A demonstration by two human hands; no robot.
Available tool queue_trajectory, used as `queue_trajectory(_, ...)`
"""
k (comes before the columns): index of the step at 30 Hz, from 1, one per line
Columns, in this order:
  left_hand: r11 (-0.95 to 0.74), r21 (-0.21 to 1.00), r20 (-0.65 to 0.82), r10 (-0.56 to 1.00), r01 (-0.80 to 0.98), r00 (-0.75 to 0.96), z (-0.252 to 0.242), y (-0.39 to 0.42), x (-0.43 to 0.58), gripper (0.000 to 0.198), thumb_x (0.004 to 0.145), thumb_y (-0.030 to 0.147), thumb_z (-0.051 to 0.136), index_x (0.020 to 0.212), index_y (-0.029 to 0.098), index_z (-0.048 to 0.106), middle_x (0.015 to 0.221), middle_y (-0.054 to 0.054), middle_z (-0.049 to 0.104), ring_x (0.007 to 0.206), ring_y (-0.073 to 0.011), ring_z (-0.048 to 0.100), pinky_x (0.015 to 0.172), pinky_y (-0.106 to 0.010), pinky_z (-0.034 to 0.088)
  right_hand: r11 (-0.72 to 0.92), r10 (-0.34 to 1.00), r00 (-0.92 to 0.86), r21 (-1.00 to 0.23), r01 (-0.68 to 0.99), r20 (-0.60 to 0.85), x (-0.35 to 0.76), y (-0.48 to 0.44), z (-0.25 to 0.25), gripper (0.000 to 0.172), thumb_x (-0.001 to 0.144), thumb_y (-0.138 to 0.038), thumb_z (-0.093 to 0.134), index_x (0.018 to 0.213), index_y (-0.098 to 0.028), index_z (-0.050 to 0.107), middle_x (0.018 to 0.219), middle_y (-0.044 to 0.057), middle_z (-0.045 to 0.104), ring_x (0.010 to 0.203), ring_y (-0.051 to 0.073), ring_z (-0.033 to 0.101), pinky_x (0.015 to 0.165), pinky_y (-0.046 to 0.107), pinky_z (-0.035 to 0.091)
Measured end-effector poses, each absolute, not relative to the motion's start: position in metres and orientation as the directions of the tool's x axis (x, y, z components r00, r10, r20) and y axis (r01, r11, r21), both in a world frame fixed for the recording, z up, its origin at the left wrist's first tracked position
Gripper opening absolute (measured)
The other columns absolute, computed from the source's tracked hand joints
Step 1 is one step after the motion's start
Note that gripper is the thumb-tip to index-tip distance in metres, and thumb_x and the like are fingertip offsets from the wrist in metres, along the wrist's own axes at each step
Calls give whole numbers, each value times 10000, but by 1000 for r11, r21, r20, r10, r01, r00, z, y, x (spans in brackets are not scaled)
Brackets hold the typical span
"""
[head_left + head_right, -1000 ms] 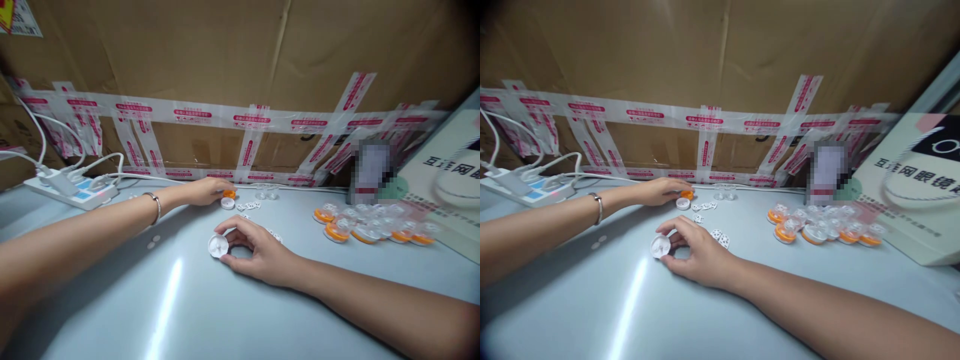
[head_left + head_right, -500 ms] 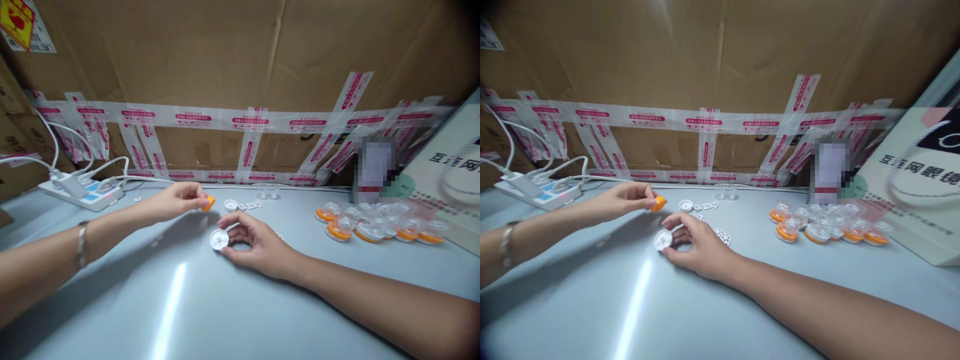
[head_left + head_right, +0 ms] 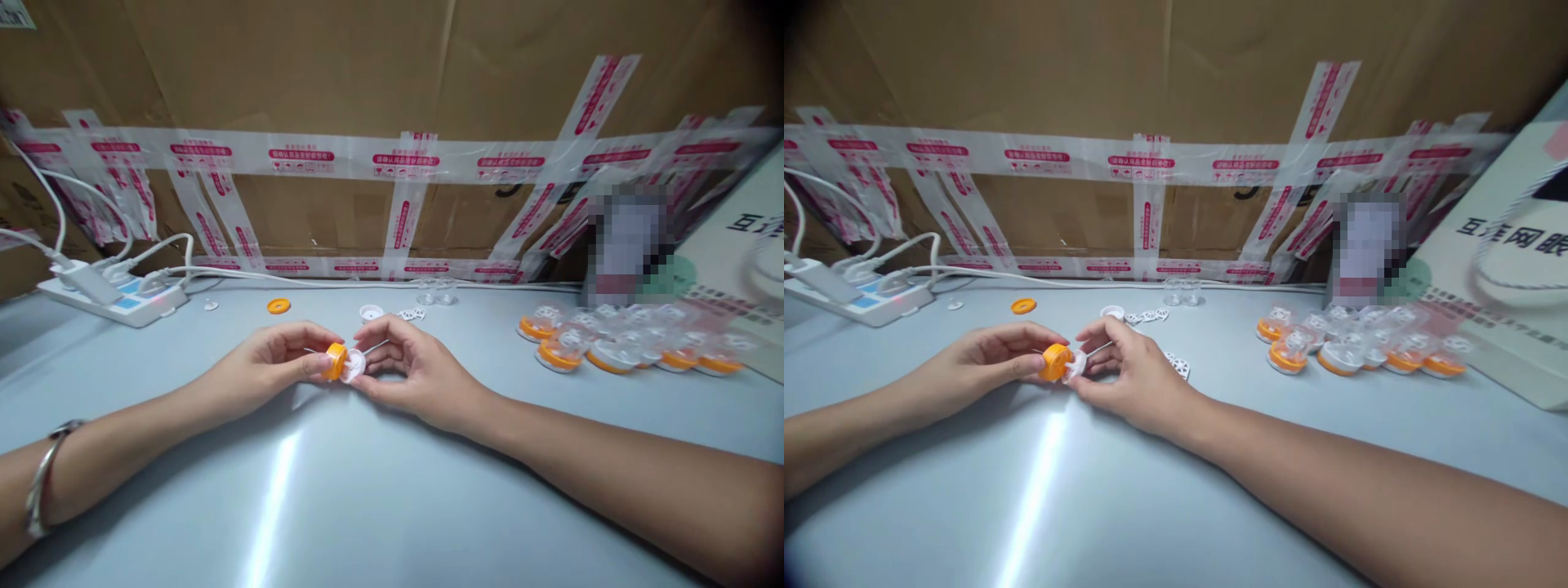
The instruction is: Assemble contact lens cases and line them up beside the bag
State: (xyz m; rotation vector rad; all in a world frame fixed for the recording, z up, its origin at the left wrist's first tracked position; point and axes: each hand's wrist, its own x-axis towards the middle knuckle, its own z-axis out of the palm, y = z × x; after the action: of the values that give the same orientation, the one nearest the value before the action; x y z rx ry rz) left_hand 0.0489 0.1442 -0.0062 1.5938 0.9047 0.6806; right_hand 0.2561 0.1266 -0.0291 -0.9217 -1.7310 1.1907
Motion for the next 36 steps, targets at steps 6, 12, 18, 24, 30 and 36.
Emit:
queue_trajectory(6,-129,963,-7,865,236,502,-7,141,51,135,788,311,683,886,218,694,871,15,716,822,-125,671,742,-208,553,331,880,-402,-933,141,252,257,125,-28,296,696,-193,684,928,-191,500,952,21,577,791,114,629,811,325,558)
queue_trajectory(12,-187,938,27,879,292,476,-8,141,55,110,758,295,685,836,218,686,798,30,720,778,-133,681,735,-224,550,411,842,-436,-900,142,316,256,124,-28,243,719,-158,662,893,-183,493,910,18,589,803,127,643,815,328,567)
queue_trajectory(18,-283,885,99,890,369,445,-8,134,58,124,742,306,676,813,205,685,794,21,724,742,-130,670,697,-202,538,478,809,-457,-866,144,370,256,121,-29,228,740,-157,658,897,-190,496,893,10,591,802,124,641,803,324,571)
queue_trajectory(24,-311,852,128,904,422,407,-6,127,59,142,746,339,670,802,209,678,776,14,726,720,-137,659,671,-206,536,535,782,-470,-827,170,409,256,119,-28,204,782,-212,654,904,-198,490,900,16,597,813,125,641,810,328,571)
queue_trajectory(30,-305,841,124,913,448,389,-6,122,61,170,757,370,660,817,213,683,787,8,727,735,-151,659,668,-215,540,572,763,-477,-800,183,436,255,117,-28,181,804,-214,639,888,-210,479,897,8,604,825,120,643,813,317,573)
queue_trajectory(36,-303,836,131,920,457,370,-6,119,63,169,744,374,675,790,211,680,781,15,729,723,-144,655,668,-206,539,561,780,-460,-800,213,425,253,113,-29,186,797,-149,625,906,-205,485,897,17,624,831,136,652,799,331,567)
